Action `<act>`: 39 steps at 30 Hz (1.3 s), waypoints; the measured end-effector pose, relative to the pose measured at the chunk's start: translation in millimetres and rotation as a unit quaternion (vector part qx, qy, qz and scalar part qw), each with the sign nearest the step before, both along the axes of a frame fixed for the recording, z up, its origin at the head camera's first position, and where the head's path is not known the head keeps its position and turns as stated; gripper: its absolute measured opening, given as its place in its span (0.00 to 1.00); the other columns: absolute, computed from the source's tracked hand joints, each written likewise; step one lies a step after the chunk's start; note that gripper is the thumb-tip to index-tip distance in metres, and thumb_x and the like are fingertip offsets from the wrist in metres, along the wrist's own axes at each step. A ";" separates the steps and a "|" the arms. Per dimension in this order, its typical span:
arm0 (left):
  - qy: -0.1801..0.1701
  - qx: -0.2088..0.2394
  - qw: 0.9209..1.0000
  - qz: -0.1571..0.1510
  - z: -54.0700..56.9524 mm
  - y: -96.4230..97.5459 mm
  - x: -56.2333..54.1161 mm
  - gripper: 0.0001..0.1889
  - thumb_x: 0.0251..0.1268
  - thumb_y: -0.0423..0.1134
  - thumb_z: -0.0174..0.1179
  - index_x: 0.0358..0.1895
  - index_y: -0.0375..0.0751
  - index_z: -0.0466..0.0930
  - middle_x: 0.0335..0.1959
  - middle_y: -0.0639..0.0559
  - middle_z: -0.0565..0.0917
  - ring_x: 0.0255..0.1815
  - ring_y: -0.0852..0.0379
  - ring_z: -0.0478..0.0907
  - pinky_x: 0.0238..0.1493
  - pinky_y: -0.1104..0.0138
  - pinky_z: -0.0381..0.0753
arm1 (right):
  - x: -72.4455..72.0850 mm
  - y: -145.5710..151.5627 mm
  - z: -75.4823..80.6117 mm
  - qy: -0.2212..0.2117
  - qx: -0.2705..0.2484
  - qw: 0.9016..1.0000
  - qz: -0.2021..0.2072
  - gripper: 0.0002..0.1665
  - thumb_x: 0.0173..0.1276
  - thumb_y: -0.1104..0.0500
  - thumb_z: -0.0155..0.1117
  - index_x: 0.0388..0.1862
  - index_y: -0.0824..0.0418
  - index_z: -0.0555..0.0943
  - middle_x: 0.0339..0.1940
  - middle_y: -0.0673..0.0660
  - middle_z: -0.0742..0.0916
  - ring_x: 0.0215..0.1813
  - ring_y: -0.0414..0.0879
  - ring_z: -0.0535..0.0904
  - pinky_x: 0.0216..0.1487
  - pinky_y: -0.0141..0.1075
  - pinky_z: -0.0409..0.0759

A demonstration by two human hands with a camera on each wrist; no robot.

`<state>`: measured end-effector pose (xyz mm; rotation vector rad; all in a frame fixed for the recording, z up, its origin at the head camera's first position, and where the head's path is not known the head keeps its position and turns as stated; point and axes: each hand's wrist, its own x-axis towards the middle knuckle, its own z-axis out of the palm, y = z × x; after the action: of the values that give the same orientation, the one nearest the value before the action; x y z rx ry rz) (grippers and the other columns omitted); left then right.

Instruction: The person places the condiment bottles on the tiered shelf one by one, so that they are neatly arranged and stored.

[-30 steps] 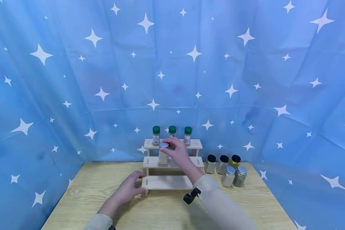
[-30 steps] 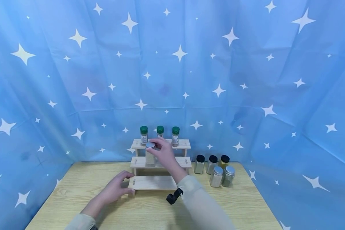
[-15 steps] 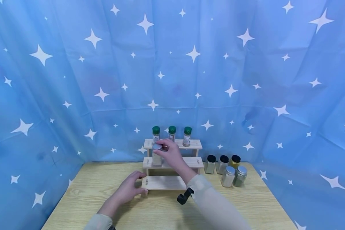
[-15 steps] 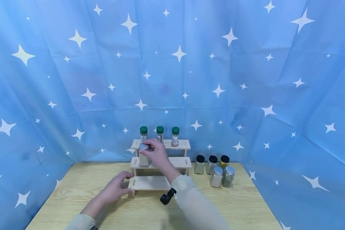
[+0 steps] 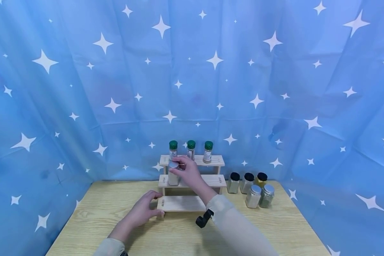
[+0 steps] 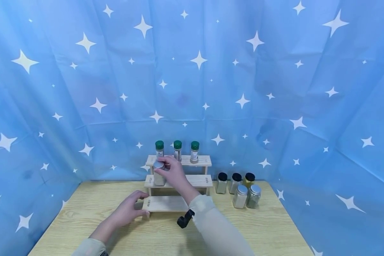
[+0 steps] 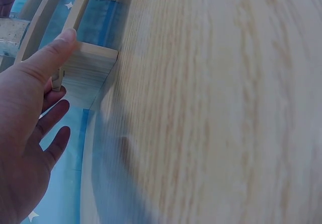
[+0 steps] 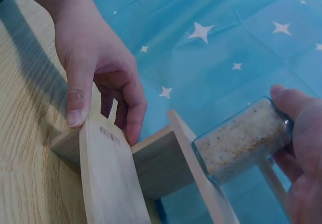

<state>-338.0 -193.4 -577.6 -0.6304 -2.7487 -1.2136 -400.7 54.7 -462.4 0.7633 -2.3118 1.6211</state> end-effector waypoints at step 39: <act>0.003 0.002 1.000 0.013 -1.3 3.0 1.0 0.36 0.61 0.49 0.84 0.70 0.42 0.82 0.67 0.50 0.83 0.71 0.41 0.79 0.75 0.41 0.78 | 35.4 89.3 -28.5 0.009 0.011 0.997 -0.076 0.36 0.71 0.48 0.84 0.74 0.54 0.81 0.68 0.54 0.85 0.70 0.54 0.81 0.72 0.59 0.81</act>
<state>-337.0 -190.4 -578.9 -0.5950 -2.7402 -1.2091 -365.3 144.0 -490.8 0.5891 -2.3165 1.5206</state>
